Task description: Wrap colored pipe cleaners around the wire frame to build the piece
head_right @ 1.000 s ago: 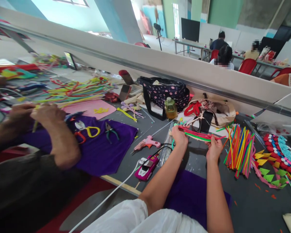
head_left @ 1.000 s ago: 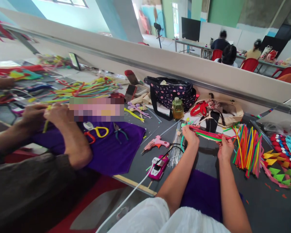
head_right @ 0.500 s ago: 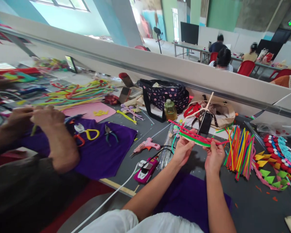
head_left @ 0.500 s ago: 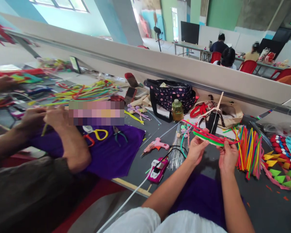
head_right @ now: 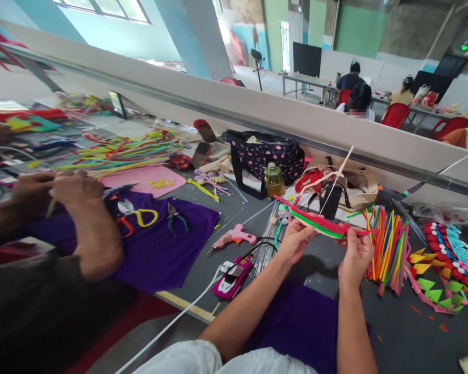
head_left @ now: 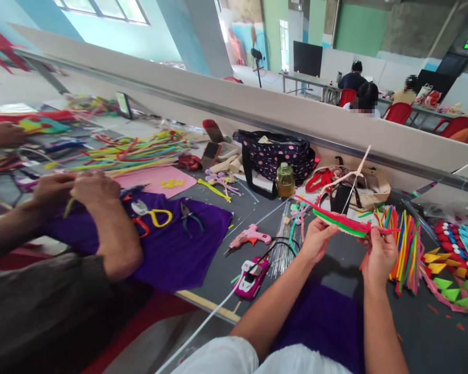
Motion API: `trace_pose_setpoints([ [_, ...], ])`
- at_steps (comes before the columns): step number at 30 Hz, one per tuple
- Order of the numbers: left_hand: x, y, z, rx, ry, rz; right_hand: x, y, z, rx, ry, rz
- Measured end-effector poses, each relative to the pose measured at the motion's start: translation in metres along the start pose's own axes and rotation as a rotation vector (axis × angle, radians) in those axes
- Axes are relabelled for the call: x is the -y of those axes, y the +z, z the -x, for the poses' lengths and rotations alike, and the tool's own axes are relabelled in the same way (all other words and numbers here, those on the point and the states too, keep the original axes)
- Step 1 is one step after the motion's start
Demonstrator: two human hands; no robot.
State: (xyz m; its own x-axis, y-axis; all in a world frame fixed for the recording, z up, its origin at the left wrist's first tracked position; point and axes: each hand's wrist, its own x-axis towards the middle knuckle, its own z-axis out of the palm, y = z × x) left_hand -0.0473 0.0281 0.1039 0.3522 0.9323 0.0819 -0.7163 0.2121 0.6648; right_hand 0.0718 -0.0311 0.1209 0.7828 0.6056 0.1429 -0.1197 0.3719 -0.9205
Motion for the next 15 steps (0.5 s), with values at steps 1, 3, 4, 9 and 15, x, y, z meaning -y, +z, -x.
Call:
trace_pose_setpoints([
  [1, -0.001, 0.000, -0.001, -0.021, -0.035, 0.016, -0.002, 0.000, -0.002, -0.008, -0.022, 0.028],
  [3, -0.001, 0.000, -0.005, -0.072, -0.107, 0.045, -0.008, 0.000, -0.005, -0.025, -0.057, 0.081],
  [4, -0.001, 0.000, -0.007, -0.100, -0.134, 0.056, -0.011, -0.001, -0.006, -0.028, -0.066, 0.103],
  [9, 0.002, 0.001, -0.015, -0.194, -0.132, 0.088, -0.020, -0.003, -0.009, -0.029, -0.052, 0.124],
  [15, 0.004, 0.005, -0.018, -0.255, -0.078, 0.088, -0.020, -0.005, -0.013, -0.010, -0.003, 0.099],
])
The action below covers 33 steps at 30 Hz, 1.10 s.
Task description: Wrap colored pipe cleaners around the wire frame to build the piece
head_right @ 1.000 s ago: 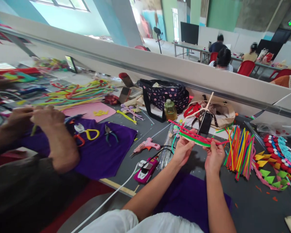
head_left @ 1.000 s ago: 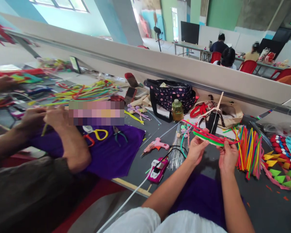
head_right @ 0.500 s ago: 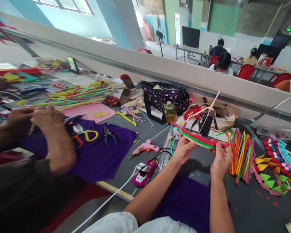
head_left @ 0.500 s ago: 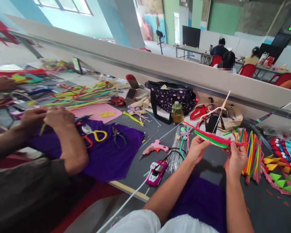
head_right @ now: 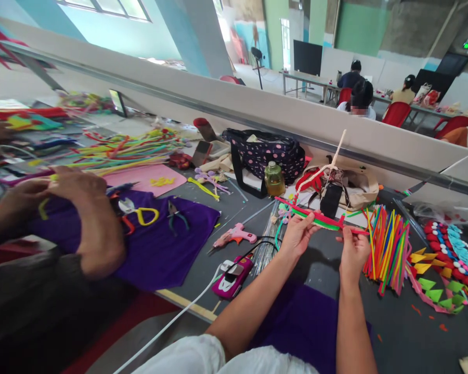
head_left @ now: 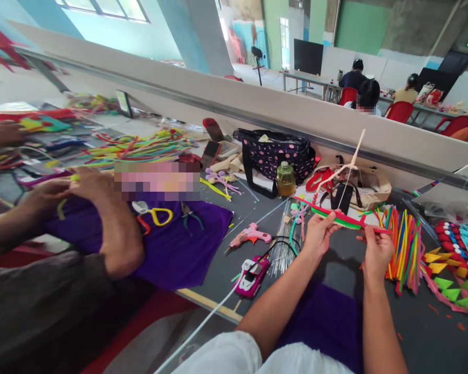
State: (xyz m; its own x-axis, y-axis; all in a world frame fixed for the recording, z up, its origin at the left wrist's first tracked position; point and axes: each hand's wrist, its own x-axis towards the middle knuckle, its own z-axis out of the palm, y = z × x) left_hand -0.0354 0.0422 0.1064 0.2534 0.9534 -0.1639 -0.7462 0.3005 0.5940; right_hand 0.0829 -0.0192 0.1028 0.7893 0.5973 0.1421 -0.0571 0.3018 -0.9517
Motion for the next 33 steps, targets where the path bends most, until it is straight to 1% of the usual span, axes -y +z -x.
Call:
trace_pose_setpoints([
  [4, 0.003, 0.003, 0.000, -0.029, 0.011, -0.007, -0.002, 0.002, -0.007, -0.007, 0.046, -0.039],
  [9, 0.009, 0.007, -0.001, -0.088, 0.055, -0.037, -0.006, 0.007, -0.011, 0.061, 0.202, -0.055],
  [12, 0.011, 0.007, -0.001, -0.107, 0.085, -0.067, -0.011, 0.009, -0.010, 0.054, 0.257, -0.074],
  [16, 0.015, 0.005, -0.001, -0.131, 0.073, -0.072, -0.019, 0.010, -0.011, -0.030, 0.226, -0.085],
  [21, 0.018, -0.001, -0.007, -0.110, 0.040, -0.073, -0.026, 0.007, -0.019, -0.097, 0.161, -0.093],
  [25, 0.017, -0.010, -0.016, -0.158, 0.051, -0.057, -0.028, 0.001, -0.026, -0.095, 0.126, -0.081],
  [33, 0.011, -0.032, -0.036, -0.196, 0.095, -0.159, -0.035, -0.012, -0.035, -0.058, 0.190, -0.078],
])
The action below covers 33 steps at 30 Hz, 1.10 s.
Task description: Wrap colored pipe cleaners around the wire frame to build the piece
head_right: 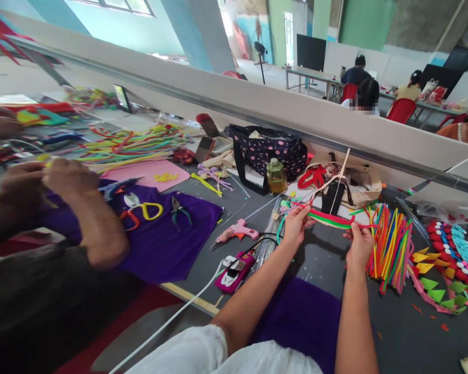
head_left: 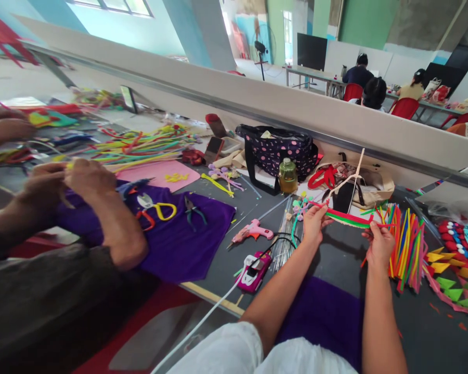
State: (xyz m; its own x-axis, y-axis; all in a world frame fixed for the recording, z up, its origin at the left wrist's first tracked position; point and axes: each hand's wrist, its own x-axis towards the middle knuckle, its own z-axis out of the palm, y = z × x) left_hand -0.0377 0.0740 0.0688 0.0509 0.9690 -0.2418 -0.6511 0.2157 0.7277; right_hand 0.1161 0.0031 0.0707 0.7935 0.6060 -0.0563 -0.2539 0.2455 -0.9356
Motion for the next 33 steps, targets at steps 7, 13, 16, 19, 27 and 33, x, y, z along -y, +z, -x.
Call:
trace_pose_setpoints([
  [7, 0.006, -0.008, -0.011, -0.028, -0.004, -0.057, -0.007, -0.010, -0.010, 0.013, -0.012, 0.042],
  [13, 0.009, -0.010, -0.011, 0.020, -0.002, -0.044, -0.009, -0.015, -0.013, 0.015, 0.006, 0.019],
  [16, 0.008, -0.009, -0.010, 0.050, -0.016, -0.049, -0.010, -0.016, -0.014, 0.002, 0.025, -0.011],
  [19, 0.008, -0.008, -0.008, 0.072, 0.002, -0.076, -0.010, -0.018, -0.015, -0.015, 0.003, -0.006],
  [27, 0.015, -0.007, -0.003, 0.110, 0.017, -0.106, -0.013, -0.026, -0.021, -0.088, -0.050, -0.025],
  [33, 0.031, -0.019, -0.005, 0.140, -0.063, -0.058, -0.034, -0.036, -0.017, -0.097, 0.010, -0.095],
])
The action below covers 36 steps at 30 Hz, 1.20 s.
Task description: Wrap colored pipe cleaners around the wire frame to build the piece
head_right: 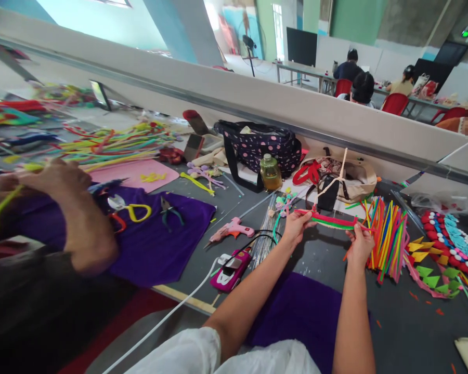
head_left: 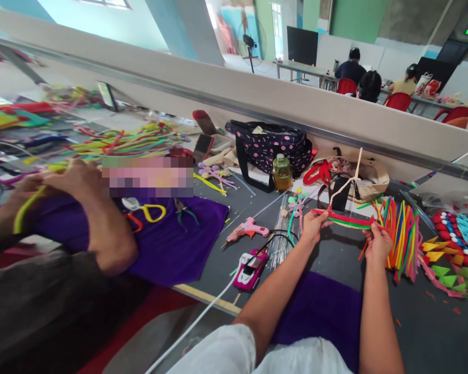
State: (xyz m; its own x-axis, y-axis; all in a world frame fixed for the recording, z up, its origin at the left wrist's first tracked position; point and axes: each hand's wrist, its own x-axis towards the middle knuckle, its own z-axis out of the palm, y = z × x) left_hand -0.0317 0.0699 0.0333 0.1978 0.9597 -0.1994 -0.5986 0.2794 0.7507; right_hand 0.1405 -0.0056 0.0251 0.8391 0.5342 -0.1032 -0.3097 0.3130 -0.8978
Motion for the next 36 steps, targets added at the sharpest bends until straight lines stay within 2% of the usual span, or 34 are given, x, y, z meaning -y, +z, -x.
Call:
trace_pose_setpoints([
  [4, 0.012, -0.012, -0.004, -0.003, 0.038, 0.031, -0.021, -0.007, 0.002, 0.002, 0.011, -0.024],
  [7, 0.016, -0.024, -0.009, 0.041, 0.076, 0.020, -0.030, -0.009, 0.003, 0.043, -0.001, -0.027],
  [12, 0.019, -0.043, -0.018, 0.053, 0.117, -0.134, -0.036, -0.004, 0.000, 0.142, -0.049, -0.027],
  [16, 0.022, -0.050, -0.023, 0.019, 0.182, -0.257, -0.043, 0.001, -0.003, 0.136, -0.033, -0.028],
  [21, 0.029, -0.051, -0.023, 0.008, 0.283, -0.417, -0.051, -0.002, -0.003, 0.107, 0.033, -0.039],
  [25, 0.030, -0.045, -0.016, 0.025, 0.254, -0.386, -0.050, -0.003, 0.003, 0.123, 0.098, -0.055],
  [30, 0.030, -0.040, -0.008, 0.056, 0.284, -0.380, -0.044, 0.000, 0.011, 0.228, 0.211, -0.189],
  [36, 0.031, -0.034, 0.001, 0.107, 0.296, -0.323, -0.035, 0.004, 0.018, 0.248, 0.272, -0.297],
])
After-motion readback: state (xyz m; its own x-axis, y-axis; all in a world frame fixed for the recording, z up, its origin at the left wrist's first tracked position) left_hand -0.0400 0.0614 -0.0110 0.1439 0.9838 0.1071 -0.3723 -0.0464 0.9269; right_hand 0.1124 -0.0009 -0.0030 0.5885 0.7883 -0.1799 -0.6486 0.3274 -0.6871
